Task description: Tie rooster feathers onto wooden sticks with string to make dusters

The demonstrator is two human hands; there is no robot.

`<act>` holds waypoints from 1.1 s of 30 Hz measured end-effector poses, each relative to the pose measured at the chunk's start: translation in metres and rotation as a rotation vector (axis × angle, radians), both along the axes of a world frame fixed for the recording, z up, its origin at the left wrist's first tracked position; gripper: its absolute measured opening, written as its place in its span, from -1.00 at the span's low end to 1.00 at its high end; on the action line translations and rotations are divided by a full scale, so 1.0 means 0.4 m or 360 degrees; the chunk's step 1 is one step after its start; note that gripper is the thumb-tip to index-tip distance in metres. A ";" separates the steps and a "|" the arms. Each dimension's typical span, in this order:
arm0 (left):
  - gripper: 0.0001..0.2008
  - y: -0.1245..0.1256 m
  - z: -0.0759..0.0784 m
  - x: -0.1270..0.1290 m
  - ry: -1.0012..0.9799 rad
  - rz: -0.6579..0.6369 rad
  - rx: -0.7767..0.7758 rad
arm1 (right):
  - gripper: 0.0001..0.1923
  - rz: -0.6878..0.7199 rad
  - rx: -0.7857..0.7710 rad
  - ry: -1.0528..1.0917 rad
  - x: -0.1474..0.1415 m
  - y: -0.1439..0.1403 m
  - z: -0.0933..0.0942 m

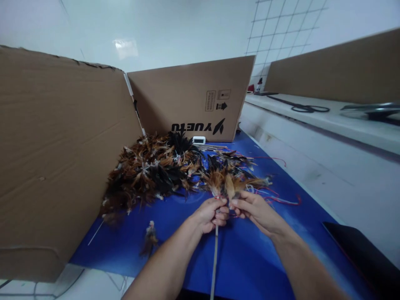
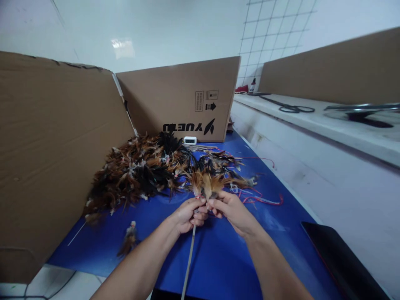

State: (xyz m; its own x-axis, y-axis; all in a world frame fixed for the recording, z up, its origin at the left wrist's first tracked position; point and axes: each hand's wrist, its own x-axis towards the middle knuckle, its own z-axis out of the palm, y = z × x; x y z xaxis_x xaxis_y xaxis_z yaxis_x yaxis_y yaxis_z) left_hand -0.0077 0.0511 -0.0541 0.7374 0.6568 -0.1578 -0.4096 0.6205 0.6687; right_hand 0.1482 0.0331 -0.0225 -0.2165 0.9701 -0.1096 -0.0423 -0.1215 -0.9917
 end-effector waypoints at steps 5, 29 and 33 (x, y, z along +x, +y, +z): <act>-0.77 -0.001 -0.005 0.005 0.0021 -0.0021 -0.0036 | -0.81 0.0096 0.0022 0.0066 0.001 0.002 -0.010; -0.67 -0.020 0.007 0.018 0.0115 0.0027 0.0038 | -0.74 -0.0147 -0.0029 0.0003 -0.019 0.017 -0.046; -0.65 -0.021 0.011 0.017 0.0121 0.0024 0.0083 | -0.72 -0.0153 -0.0059 0.0033 -0.017 0.018 -0.045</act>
State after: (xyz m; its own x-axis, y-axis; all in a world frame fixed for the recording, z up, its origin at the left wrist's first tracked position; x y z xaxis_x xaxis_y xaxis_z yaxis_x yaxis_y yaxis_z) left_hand -0.0011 0.0427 -0.0499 0.7148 0.6763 -0.1782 -0.3655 0.5785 0.7292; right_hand 0.1415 0.0403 -0.0407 -0.1250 0.9819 -0.1421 -0.0763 -0.1523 -0.9854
